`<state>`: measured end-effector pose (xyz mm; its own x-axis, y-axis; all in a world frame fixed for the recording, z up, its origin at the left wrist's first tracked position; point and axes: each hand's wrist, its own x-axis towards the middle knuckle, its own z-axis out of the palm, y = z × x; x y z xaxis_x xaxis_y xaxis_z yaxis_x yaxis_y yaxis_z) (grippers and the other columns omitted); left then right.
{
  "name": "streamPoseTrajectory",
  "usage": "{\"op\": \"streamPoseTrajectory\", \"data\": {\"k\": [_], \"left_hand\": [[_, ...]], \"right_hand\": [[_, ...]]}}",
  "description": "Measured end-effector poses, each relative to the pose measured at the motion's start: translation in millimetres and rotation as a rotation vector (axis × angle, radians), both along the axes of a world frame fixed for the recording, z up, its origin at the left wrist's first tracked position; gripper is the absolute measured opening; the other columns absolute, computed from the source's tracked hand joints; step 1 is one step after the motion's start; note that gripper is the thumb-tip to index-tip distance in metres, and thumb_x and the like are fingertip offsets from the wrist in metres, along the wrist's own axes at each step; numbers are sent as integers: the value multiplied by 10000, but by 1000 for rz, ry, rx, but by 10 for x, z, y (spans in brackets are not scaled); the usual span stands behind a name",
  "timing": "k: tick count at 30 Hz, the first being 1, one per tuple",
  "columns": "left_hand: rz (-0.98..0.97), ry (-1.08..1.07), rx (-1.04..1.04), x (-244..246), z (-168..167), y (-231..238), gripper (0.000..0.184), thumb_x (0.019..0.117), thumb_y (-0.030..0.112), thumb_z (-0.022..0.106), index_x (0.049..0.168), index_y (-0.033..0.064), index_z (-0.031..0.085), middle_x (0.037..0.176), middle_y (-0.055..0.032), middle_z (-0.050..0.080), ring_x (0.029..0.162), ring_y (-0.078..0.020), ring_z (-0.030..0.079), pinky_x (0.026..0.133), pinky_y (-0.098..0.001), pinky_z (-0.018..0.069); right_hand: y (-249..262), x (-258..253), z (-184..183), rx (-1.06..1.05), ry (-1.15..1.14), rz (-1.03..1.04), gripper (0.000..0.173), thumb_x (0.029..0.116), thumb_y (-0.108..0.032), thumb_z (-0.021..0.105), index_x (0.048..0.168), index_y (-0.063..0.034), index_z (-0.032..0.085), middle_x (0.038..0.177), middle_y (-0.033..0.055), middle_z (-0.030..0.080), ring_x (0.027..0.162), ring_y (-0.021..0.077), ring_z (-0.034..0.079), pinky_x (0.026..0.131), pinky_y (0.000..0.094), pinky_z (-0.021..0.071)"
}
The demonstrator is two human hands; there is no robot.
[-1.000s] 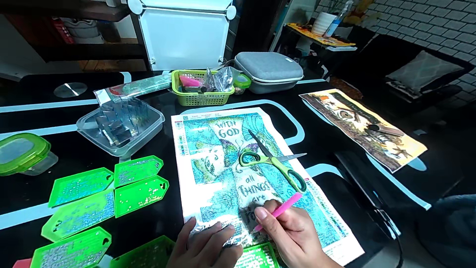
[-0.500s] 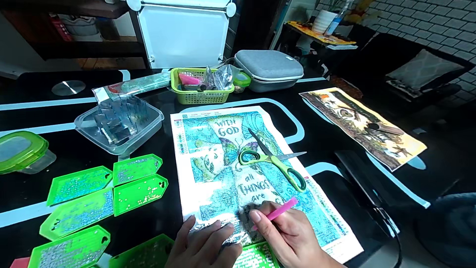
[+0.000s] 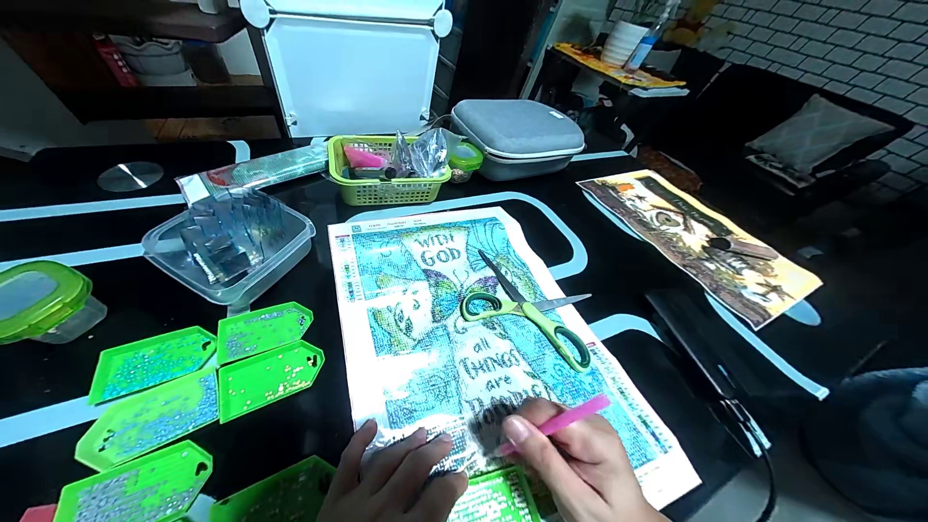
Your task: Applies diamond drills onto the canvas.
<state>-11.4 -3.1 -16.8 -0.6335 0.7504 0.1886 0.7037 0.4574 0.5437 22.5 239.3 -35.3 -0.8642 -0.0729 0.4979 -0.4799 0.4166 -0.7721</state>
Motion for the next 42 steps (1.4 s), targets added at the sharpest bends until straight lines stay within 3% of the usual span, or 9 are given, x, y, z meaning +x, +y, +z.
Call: {"op": "streamPoseTrajectory", "data": {"k": [7, 18, 24, 42], "left_hand": [[1, 2, 6, -3, -5, 2, 416, 881, 470, 750, 1181, 181, 755, 1339, -61, 696, 1280, -264, 624, 1167, -598, 269], [1, 6, 4, 0, -11, 4, 412, 880, 465, 754, 1181, 183, 755, 1337, -59, 697, 1283, -271, 622, 1165, -605, 275], [-3, 5, -11, -4, -6, 5, 417, 882, 463, 753, 1192, 185, 750, 1351, -56, 690, 1291, -262, 616, 1168, -599, 268], [-3, 0, -3, -1, -15, -1, 426, 878, 472, 754, 1191, 183, 748, 1352, -58, 688, 1296, -269, 612, 1171, -606, 263]], "right_hand": [[-26, 130, 28, 9, -21, 30, 323, 1093, -206, 505, 836, -22, 576, 658, 68, 564, 595, 57, 564, 563, 176, 462], [-31, 112, -2, 21, 4, 44, 314, 1091, -197, 509, 844, -19, 585, 677, 73, 588, 619, 59, 591, 587, 170, 488], [-33, -4, -25, -222, -50, -36, 270, 1098, -221, 512, 890, -79, 610, 703, -38, 619, 630, -39, 596, 576, 126, 503], [-59, -71, -78, 85, 25, -94, 303, 1091, -247, 527, 900, -32, 617, 702, 31, 599, 612, 6, 572, 571, 135, 477]]}}
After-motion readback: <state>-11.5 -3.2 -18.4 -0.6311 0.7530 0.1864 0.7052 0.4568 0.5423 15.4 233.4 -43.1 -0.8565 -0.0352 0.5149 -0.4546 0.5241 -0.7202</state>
